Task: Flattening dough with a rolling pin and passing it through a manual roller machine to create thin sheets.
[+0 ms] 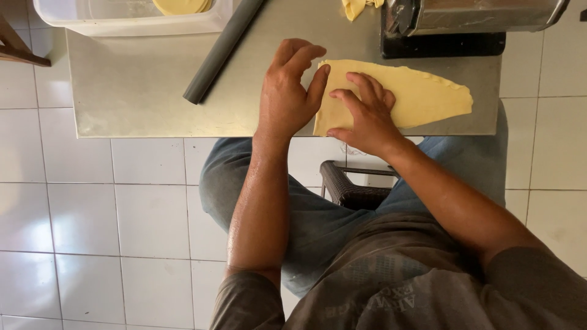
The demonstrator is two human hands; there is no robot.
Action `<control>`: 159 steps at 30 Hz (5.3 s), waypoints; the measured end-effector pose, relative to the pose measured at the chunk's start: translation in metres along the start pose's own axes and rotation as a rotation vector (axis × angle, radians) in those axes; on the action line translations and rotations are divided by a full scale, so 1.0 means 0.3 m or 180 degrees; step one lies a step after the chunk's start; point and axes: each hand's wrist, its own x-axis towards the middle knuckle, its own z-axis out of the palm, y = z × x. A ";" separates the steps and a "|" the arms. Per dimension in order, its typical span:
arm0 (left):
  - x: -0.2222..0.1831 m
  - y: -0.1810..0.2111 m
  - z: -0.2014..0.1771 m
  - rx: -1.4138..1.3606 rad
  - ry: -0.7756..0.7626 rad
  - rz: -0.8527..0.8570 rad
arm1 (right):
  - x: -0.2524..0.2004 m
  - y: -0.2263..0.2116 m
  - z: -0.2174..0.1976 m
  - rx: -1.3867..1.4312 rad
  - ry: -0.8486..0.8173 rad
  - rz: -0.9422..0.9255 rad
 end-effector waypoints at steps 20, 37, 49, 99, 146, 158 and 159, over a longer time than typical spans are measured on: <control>-0.013 -0.007 0.005 0.0051 -0.0069 -0.0153 | 0.016 -0.018 0.020 -0.0292 -0.0192 0.0154; -0.018 -0.002 0.000 0.0039 -0.0076 -0.0068 | 0.022 -0.037 0.033 -0.0309 -0.0369 0.0387; -0.012 0.012 -0.017 0.0064 -0.0139 -0.0030 | -0.010 -0.038 0.080 -0.0644 0.0140 0.0037; -0.024 0.004 0.055 0.0322 -0.0709 -0.0290 | -0.306 0.556 -0.182 -0.1013 0.0886 -0.0262; -0.021 -0.017 0.025 0.0293 -0.0512 -0.0294 | -0.171 0.307 -0.415 0.1556 0.0491 0.1167; 0.205 0.205 -0.288 -0.1945 -0.0923 -0.0091 | 0.029 -0.274 -0.956 0.0705 -0.0572 -0.0241; 0.254 0.241 -0.315 -0.2249 -0.1518 0.0016 | 0.044 -0.312 -1.009 0.0366 -0.0807 -0.0131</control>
